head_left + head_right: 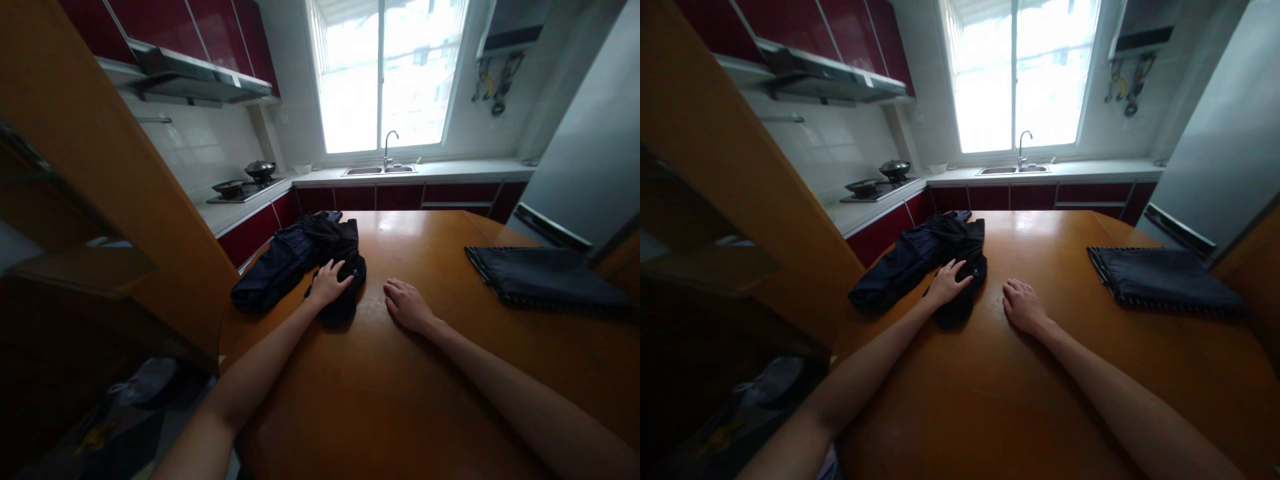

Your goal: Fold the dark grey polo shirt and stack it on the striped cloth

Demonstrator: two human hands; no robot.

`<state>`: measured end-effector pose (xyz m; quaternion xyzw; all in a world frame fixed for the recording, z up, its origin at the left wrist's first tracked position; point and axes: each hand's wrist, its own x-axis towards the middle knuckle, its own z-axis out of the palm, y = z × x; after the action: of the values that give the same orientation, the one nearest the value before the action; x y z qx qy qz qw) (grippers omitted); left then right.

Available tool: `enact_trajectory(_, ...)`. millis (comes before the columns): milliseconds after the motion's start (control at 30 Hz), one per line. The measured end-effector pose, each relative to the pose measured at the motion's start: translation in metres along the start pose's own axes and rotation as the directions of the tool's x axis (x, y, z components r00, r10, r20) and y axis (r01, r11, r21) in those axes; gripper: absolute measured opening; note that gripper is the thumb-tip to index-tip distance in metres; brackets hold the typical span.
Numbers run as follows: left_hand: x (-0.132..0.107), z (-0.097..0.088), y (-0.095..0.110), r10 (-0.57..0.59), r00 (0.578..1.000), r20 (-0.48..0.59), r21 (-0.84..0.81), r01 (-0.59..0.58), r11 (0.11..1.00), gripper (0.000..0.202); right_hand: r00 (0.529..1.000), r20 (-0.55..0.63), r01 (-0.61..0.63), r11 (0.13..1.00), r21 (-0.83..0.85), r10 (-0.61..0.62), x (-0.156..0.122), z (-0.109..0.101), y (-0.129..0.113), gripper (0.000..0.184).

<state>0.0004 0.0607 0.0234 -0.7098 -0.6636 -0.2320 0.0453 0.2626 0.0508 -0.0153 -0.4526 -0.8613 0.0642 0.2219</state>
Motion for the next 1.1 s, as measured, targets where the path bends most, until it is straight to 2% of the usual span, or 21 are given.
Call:
enact_trajectory(100, 0.004, 0.008, -0.007, -0.037, 0.998, 0.058, -0.021, 0.038, 0.999, 0.061, 1.0, 0.005, -0.001, 1.0, -0.012, 0.002, 0.0, -0.001, -0.001, 0.039)
enact_trajectory(233, 0.004, 0.008, -0.005, 0.085, 0.996, 0.041, -0.101, -0.081, 0.992, 0.041, 1.0, 0.006, -0.015, 1.0, -0.019, 0.015, 0.001, -0.001, -0.003, 0.04)
enact_trajectory(333, 0.0, 0.008, 0.004, 0.163, 0.987, 0.008, -0.206, -0.158, 0.966, 0.036, 1.0, 0.004, -0.018, 1.0, -0.015, 0.018, 0.001, -0.002, -0.005, 0.04)
enact_trajectory(433, -0.009, 0.01, 0.02, 0.261, 0.965, 0.0, -0.346, -0.244, 0.906, 0.032, 0.999, -0.027, -0.041, 0.999, 0.022, 0.041, 0.001, -0.001, -0.005, 0.043)
enact_trajectory(600, -0.023, 0.013, 0.046, 0.481, 0.876, 0.016, -0.543, -0.397, 0.74, 0.027, 0.989, -0.124, -0.058, 0.978, 0.201, 0.084, 0.002, 0.0, 0.002, 0.053)
enact_trajectory(800, -0.025, 0.012, 0.048, 0.5, 0.866, -0.022, -0.632, -0.399, 0.664, 0.021, 0.984, -0.152, -0.044, 0.958, 0.283, 0.09, 0.002, -0.004, 0.009, 0.031)
enact_trajectory(900, -0.018, 0.007, 0.043, 0.436, 0.898, -0.06, -0.649, -0.367, 0.667, 0.015, 0.982, -0.154, -0.065, 0.962, 0.265, 0.108, 0.001, -0.007, 0.007, 0.031)
enact_trajectory(1000, -0.002, -0.004, 0.026, 0.184, 0.963, -0.195, -0.627, -0.267, 0.732, 0.017, 0.971, -0.184, -0.1, 0.959, 0.264, 0.152, 0.002, -0.008, 0.007, 0.033)
enact_trajectory(1033, 0.005, -0.007, 0.017, 0.071, 0.963, -0.259, -0.625, -0.223, 0.748, 0.018, 0.965, -0.2, -0.113, 0.956, 0.272, 0.171, 0.002, -0.009, 0.007, 0.032)
enact_trajectory(1100, 0.019, -0.013, -0.004, -0.148, 0.92, -0.363, -0.646, -0.134, 0.752, 0.018, 0.944, -0.242, -0.145, 0.943, 0.298, 0.222, 0.004, -0.009, 0.009, 0.03)
